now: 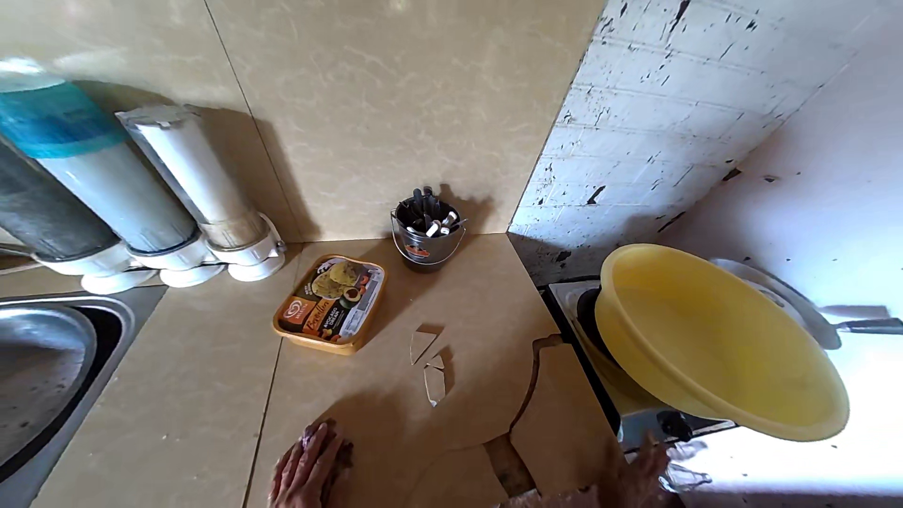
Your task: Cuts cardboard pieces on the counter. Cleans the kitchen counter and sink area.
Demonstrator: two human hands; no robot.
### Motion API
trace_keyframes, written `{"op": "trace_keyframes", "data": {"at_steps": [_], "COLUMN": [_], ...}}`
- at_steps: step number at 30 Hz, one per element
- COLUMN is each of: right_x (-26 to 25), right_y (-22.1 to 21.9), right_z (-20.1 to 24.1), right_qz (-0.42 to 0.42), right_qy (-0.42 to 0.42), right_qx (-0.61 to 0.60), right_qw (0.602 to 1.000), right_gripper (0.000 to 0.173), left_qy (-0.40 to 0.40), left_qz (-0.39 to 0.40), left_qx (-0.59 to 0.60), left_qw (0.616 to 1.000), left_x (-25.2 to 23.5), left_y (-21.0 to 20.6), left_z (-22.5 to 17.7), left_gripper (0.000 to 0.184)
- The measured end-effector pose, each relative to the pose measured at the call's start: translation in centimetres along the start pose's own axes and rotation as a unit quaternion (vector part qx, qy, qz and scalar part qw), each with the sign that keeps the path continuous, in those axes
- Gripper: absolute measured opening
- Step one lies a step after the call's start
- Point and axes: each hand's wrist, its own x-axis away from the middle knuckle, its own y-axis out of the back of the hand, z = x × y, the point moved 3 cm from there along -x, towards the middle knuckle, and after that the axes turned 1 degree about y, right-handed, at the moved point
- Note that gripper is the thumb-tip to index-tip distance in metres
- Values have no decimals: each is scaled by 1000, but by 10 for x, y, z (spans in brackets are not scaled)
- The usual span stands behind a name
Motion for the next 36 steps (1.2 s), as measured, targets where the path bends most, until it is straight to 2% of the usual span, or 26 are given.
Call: {"op": "trace_keyframes", "data": {"at_steps": [2, 4, 9, 11, 13, 15, 17, 21, 22, 24, 26, 28, 29, 33, 36], "right_x": [-5, -15, -27, -27, -24, -16, -7, 4, 2, -7, -12, -6, -1, 5, -8], "right_y": [-14, -26, -31, -29, -23, -22, -27, -61, -72, -88, -105, -124, -131, -139, -132], "right_z": [-10, -3, 8, 8, 19, 42, 85, 182, 205, 251, 288, 310, 317, 340, 332], "right_qz": [-32, -37, -34, -28, 1, -1, 69, 245, 277, 377, 461, 479, 483, 511, 525], "right_qy": [-81, -111, -138, -154, -116, 36, 149, 248, 259, 223, 178, 184, 192, 190, 171], "right_qx": [-60, -52, -61, -25, 37, 49, -25, -164, -165, -108, -5, 78, 104, 118, 66], "right_qw": [994, 992, 988, 987, 993, 998, 986, 923, 910, 893, 870, 855, 848, 830, 831], "right_gripper": [67, 69, 62, 61, 64, 63, 53, 29, 28, 32, 50, 67, 71, 52, 52], "left_qy": [-3, -8, -8, -9, -13, -19, -16, -20, -18, 23, 94, 141, 154, 159, 164], "left_qz": [-2, -7, 5, 3, -3, -18, -21, -43, -54, -46, -36, -46, -47, -74, -69], "left_qx": [-8, -19, -30, -30, -33, -33, -32, -31, -33, -47, -74, -102, -110, -117, -108], "left_qw": [1000, 1000, 1000, 1000, 999, 999, 999, 998, 998, 998, 992, 984, 981, 977, 978], "left_x": [-1, -2, -1, -1, 0, -1, -1, -1, -2, -3, -7, -8, -6, -3, -3], "left_y": [-1, -2, -3, -4, -4, -1, -1, -2, -3, 4, 22, 43, 51, 60, 56], "left_z": [0, 0, 0, 1, -1, -3, -4, -5, -2, 6, 25, 48, 57, 69, 72], "left_gripper": [49, 50, 51, 53, 54, 54, 54, 49, 47, 43, 43, 44, 44, 46, 47]}}
